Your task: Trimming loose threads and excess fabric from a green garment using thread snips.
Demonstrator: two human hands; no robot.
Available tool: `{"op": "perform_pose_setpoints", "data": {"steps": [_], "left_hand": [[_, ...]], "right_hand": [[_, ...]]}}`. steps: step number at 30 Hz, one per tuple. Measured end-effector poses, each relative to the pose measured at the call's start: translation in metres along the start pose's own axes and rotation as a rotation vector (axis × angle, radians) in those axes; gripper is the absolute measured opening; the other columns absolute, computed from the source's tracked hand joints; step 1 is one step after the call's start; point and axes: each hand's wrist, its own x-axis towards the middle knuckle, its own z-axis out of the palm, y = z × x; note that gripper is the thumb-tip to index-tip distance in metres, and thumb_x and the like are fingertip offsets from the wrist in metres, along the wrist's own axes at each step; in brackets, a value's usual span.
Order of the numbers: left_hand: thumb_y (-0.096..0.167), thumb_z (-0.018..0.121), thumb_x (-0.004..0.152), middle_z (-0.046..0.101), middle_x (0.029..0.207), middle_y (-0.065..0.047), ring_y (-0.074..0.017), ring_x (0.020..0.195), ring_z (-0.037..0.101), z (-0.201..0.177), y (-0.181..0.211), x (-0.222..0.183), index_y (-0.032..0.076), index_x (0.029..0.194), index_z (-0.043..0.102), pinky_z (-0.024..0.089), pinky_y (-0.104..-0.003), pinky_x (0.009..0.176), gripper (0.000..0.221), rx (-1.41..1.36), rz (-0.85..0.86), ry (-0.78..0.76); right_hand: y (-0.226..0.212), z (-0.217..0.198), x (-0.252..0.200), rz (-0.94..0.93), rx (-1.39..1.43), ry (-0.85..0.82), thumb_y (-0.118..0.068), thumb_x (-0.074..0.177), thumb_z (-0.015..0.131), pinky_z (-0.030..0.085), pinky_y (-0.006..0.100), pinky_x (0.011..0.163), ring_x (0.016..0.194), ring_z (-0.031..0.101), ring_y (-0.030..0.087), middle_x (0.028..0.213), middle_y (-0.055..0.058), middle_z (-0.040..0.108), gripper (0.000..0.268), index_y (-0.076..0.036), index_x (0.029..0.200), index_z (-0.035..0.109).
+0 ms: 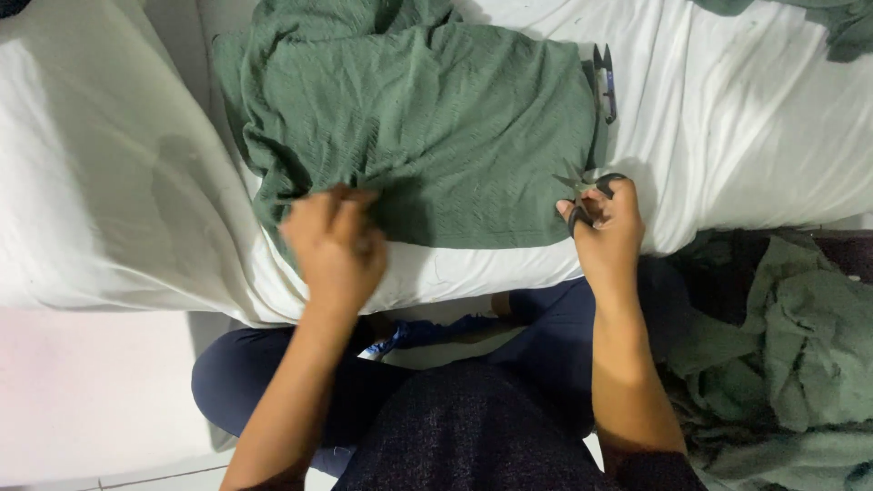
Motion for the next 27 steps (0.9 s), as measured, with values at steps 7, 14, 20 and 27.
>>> {"op": "perform_pose_setpoints", "data": {"steps": [7, 14, 20, 27], "left_hand": [[0.018, 0.082, 0.078, 0.066, 0.087, -0.006, -0.0272, 0.076, 0.065, 0.092, 0.071, 0.015, 0.010, 0.099, 0.076, 0.047, -0.037, 0.064, 0.024, -0.223, 0.034, -0.037], [0.022, 0.077, 0.089, 0.059, 0.079, 0.004, -0.0200, 0.072, 0.058, 0.091, 0.059, 0.006, 0.018, 0.083, 0.073, 0.040, -0.034, 0.064, 0.008, -0.265, 0.045, 0.052], [0.020, 0.076, 0.089, 0.069, 0.079, -0.007, -0.0309, 0.083, 0.065, 0.020, 0.044, -0.033, 0.012, 0.079, 0.073, 0.047, -0.042, 0.074, 0.013, -0.563, 0.295, -0.253], [0.018, 0.084, 0.081, 0.065, 0.069, -0.011, -0.0330, 0.076, 0.065, -0.036, 0.054, -0.020, 0.003, 0.074, 0.071, 0.054, -0.044, 0.070, 0.021, -0.653, 0.316, -0.507]], "right_hand": [[-0.002, -0.002, -0.004, -0.105, -0.022, 0.105, -0.007, 0.092, 0.087, 0.057, 0.038, 0.071, 0.086, 0.071, 0.025, 0.096, 0.018, 0.069, 0.042, 0.002, 0.115, 0.054], [-0.001, -0.010, -0.002, 0.021, -0.059, 0.166, -0.016, 0.091, 0.088, 0.054, 0.034, 0.073, 0.085, 0.062, 0.018, 0.106, 0.011, 0.063, 0.048, -0.004, 0.122, 0.052], [-0.020, -0.013, 0.006, 0.113, -0.070, 0.070, -0.020, 0.091, 0.087, 0.055, 0.037, 0.082, 0.094, 0.065, 0.021, 0.110, 0.009, 0.066, 0.051, -0.005, 0.125, 0.053], [-0.029, -0.011, 0.021, 0.087, 0.235, -0.157, -0.001, 0.091, 0.077, 0.057, 0.036, 0.090, 0.098, 0.067, 0.016, 0.097, 0.009, 0.065, 0.039, 0.001, 0.119, 0.050]]}}
